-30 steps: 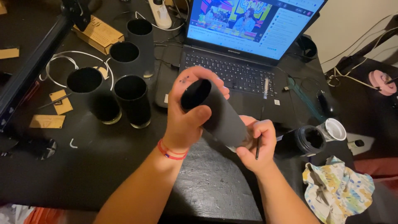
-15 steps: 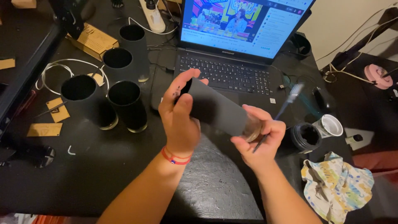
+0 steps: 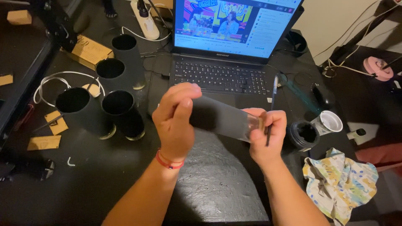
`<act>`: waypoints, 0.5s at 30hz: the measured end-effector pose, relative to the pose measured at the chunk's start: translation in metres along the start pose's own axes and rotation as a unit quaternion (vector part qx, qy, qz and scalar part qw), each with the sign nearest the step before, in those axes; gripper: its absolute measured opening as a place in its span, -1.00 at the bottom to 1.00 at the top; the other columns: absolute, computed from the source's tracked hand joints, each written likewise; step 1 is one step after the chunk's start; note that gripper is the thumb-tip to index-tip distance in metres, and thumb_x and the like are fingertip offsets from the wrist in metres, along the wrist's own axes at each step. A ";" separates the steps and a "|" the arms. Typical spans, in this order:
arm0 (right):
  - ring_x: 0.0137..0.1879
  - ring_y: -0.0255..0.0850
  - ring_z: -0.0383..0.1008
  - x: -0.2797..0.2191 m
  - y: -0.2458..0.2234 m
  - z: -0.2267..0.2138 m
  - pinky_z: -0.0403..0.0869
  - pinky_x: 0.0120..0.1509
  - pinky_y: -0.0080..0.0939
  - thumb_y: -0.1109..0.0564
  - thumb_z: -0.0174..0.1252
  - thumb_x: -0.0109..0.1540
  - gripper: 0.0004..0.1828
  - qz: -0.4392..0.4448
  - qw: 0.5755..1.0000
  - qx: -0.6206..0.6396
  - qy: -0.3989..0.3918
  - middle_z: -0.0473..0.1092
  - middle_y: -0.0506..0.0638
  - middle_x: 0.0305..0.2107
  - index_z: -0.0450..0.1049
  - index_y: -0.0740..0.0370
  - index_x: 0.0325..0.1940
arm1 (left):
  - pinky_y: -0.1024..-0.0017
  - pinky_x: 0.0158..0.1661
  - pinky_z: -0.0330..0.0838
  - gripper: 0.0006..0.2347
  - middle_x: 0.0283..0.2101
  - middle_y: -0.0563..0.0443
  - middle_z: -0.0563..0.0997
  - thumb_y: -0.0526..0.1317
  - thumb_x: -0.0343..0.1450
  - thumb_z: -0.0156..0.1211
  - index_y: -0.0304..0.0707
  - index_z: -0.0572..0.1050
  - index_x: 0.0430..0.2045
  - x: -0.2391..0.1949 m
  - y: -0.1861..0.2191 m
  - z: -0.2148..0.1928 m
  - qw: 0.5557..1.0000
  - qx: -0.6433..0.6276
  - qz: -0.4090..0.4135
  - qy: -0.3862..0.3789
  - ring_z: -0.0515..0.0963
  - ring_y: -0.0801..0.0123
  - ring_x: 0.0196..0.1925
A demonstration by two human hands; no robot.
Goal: The person paints a cylindrical object with black paint using a brush. They repeatedly dip the brush into a paint container and apply paint to the cylinder's surface while rotating it. The person places the cylinder down and picks up another cylinder to continue painting.
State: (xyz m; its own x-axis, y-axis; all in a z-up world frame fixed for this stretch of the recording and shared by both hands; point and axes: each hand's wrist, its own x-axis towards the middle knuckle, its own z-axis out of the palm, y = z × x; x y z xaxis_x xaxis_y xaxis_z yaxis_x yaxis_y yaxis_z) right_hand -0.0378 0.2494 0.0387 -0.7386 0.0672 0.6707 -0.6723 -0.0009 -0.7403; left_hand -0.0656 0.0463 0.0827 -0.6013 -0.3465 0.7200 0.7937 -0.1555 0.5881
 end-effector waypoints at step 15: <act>-0.43 -0.28 0.48 0.003 -0.016 0.024 0.49 -0.54 -0.39 -0.16 0.15 0.28 -0.57 0.064 0.993 0.072 0.075 0.49 0.27 -0.25 0.04 0.05 -0.26 | 0.22 -0.02 0.52 -0.87 -0.35 -0.16 0.60 -0.47 0.38 0.02 -0.47 0.57 -0.49 -0.006 0.000 0.006 0.997 0.022 0.072 0.022 0.62 0.11 -0.18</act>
State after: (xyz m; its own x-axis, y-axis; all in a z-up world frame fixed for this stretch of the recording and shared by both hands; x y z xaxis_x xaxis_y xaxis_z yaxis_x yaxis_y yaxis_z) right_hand -0.0303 0.2260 0.0542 -0.8100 0.2043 0.5498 -0.5818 -0.1609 -0.7973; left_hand -0.0625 0.0537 0.0802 -0.4758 -0.4033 0.7816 0.8662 -0.0608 0.4959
